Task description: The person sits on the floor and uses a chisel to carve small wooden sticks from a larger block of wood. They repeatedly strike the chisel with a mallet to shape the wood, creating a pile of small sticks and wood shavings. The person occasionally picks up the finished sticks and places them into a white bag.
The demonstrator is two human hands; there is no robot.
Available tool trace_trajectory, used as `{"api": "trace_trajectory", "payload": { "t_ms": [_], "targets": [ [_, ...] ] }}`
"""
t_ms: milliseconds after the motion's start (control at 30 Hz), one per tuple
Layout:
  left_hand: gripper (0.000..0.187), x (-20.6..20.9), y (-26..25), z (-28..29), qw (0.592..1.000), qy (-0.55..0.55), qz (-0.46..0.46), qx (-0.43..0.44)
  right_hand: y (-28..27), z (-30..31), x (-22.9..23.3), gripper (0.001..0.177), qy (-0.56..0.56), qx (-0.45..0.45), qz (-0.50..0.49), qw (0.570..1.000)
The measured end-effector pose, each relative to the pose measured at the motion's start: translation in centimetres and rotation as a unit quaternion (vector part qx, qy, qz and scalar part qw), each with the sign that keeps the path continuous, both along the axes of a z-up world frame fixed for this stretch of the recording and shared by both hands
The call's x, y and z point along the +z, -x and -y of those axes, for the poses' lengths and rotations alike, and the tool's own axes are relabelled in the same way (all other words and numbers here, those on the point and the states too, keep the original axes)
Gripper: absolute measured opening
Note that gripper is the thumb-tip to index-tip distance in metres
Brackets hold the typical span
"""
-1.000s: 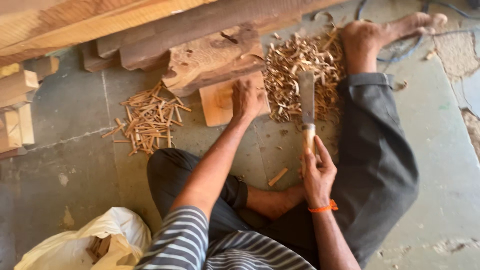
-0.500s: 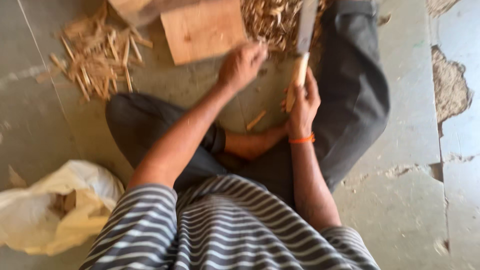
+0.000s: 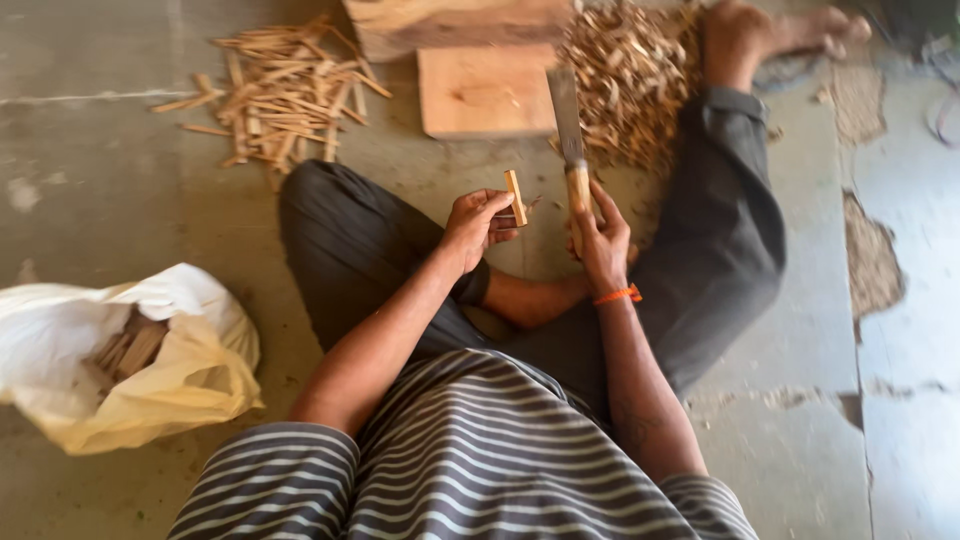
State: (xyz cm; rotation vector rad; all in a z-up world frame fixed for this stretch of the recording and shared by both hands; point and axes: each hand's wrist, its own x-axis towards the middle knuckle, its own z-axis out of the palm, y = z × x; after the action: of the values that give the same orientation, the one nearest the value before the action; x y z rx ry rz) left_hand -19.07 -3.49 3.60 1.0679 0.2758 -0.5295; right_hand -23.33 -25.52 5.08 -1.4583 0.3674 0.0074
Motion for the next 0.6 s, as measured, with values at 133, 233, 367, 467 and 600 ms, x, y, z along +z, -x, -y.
{"api": "trace_trajectory", "payload": {
  "t_ms": [133, 233, 367, 467, 600],
  "targets": [
    [0.020, 3.9, 1.1, -3.0, 0.995, 0.088, 0.032, 0.038, -0.3, -0.5, -0.7, 0.053, 0.029, 0.054, -0.071, 0.996],
    [0.022, 6.0, 1.4, -3.6, 0.987, 0.124, 0.062, 0.083, -1.1, -0.3, -0.8, 0.055, 0.020, 0.059, -0.082, 0.995],
    [0.038, 7.7, 2.3, -3.6, 0.967, 0.204, 0.089, 0.121, -0.7, -0.2, -0.5, 0.056, 0.012, 0.066, -0.083, 0.994],
    [0.040, 8.9, 2.5, -3.4, 0.959, 0.235, 0.061, 0.147, -0.5, -0.3, 0.1, 0.057, 0.015, 0.068, -0.088, 0.994],
    [0.041, 10.0, 2.2, -3.2, 0.945, 0.290, 0.040, 0.143, -0.9, -0.4, 0.8, 0.058, 0.015, 0.067, -0.088, 0.994]
  ]
}}
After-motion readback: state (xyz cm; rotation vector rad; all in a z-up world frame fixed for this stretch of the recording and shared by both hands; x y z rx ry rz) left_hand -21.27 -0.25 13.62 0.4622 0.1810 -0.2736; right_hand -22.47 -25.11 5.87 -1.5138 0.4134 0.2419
